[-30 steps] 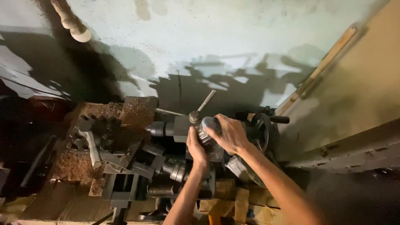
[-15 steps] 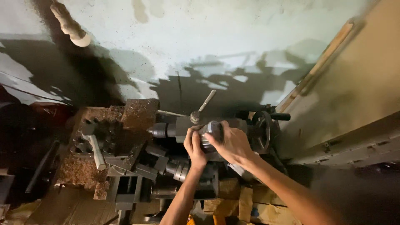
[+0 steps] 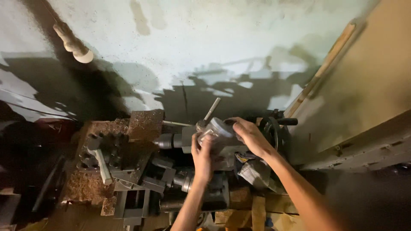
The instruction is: Repairing motorcycle components by machining parts on a lathe and assembling brake shoes with springs and a hammer
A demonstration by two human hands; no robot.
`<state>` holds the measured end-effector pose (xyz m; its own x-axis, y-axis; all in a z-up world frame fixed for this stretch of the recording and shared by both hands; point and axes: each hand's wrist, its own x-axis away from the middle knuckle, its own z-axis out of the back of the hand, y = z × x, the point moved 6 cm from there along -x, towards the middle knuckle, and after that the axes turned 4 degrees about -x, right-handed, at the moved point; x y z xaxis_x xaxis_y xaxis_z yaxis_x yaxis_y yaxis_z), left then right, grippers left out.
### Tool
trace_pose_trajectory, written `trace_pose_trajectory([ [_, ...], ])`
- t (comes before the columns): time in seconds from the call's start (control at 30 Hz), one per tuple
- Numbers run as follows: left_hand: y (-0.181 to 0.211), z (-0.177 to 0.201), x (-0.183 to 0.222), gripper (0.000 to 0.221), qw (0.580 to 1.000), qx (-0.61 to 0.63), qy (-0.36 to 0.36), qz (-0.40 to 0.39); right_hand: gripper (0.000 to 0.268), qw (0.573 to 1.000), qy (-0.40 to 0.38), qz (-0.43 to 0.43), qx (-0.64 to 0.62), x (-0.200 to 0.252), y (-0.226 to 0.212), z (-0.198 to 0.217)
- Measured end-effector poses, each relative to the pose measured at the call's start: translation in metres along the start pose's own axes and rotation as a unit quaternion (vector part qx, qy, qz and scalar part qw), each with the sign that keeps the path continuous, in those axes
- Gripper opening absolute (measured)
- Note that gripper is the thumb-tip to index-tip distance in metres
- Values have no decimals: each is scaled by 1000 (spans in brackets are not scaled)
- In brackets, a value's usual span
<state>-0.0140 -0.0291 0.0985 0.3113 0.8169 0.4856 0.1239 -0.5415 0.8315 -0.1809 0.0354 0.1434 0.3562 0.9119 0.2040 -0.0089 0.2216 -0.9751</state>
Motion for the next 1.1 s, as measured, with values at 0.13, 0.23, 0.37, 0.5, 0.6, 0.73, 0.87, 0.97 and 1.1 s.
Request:
trace_pose_trajectory([
  [0.13,13,-7,17,82,926,-82,-50,-366,71,995,-50,-83,-1,7,-7,-16],
  [0.23,18,-13,33,94,857,-154,-52,-489,46,1000,-9,-4,18,-2,12,-10],
  [0.37,31,-19,38,85,953,-108,-122,-256,54,995,31,85,51,6,-6,-16],
  [0.5,45,-24,52,94,992,-101,-71,-11,59,984,27,114,132,15,-22,-23],
  [0.6,-22,5,17,71,906,-185,-58,-377,51,991,18,67,115,18,-32,-30],
  [0.73,-12,3,29,82,845,-229,-43,-481,48,989,26,41,142,21,-14,-35],
  [0.87,-21,7,27,49,911,-184,-7,-369,52,962,38,103,250,23,4,-34],
  [0.97,-25,13,26,59,982,-107,9,-158,57,924,28,202,323,23,11,-35],
  [1.1,-53,17,21,72,947,46,-55,314,76,797,-17,369,478,40,-25,-40],
])
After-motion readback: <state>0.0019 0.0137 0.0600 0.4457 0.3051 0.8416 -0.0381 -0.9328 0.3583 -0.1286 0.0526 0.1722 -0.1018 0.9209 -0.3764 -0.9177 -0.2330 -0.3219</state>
